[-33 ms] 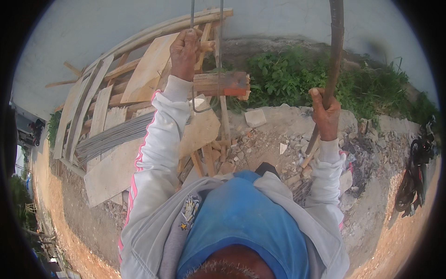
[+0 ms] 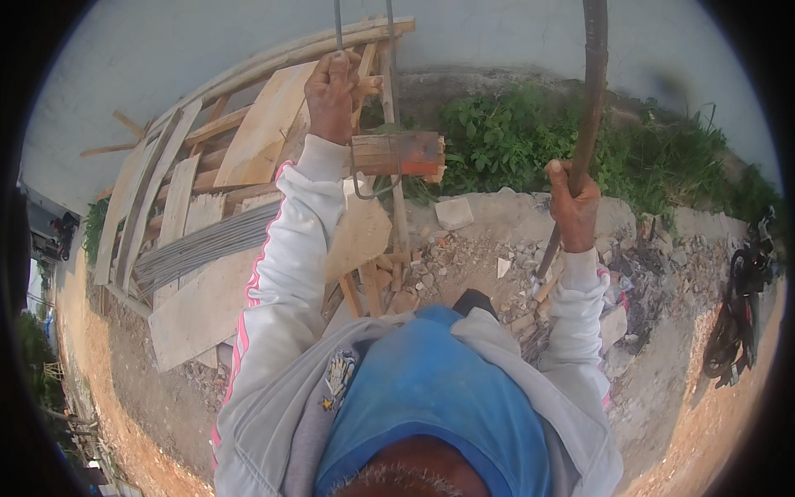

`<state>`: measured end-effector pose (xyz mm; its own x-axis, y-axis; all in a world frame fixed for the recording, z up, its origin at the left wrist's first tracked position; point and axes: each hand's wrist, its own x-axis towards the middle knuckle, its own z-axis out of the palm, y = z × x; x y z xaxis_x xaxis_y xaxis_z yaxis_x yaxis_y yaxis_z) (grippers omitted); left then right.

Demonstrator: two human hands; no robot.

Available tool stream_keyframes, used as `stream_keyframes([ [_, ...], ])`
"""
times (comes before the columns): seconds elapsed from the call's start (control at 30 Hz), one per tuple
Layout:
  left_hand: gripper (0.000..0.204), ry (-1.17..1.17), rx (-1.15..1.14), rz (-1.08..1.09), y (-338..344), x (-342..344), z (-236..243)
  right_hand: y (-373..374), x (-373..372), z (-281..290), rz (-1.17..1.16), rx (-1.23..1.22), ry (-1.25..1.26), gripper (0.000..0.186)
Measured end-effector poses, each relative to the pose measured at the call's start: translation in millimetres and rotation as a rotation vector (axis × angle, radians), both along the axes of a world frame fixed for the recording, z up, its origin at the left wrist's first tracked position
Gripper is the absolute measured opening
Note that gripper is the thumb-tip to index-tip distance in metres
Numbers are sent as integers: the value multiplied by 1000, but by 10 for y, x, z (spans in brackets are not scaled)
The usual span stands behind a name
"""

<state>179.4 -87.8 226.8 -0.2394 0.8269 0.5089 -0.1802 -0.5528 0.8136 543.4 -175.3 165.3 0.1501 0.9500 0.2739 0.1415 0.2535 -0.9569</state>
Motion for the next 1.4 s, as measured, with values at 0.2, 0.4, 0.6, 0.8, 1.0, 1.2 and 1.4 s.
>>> stream_keyframes([
  [0.2, 33, -216, 142, 165, 663, 262, -184, 676, -346, -116, 53, 29, 126, 29],
  [0.4, 34, -115, 173, 445, 1130, 294, -548, 1640, -549, -262, 230, 94, 121, 31],
  [0.6, 35, -124, 36, 579, 946, 519, -584, 2603, -865, -189, 472, 107, -11, 29],
  [0.8, 35, -155, -14, 781, 916, 630, -593, 3284, -1700, 279, 905, 101, -54, 41],
  [1.0, 32, -173, 7, 915, 853, 871, -545, 3513, -2633, 664, 1368, 214, -50, 45],
  [1.2, 31, -79, -34, 1076, 747, 936, -504, 3429, -2934, 536, 1529, 295, -59, 38],
  [1.4, 33, -90, -151, 1160, 591, 1036, -453, 3329, -3130, 476, 1605, 266, 19, 34],
])
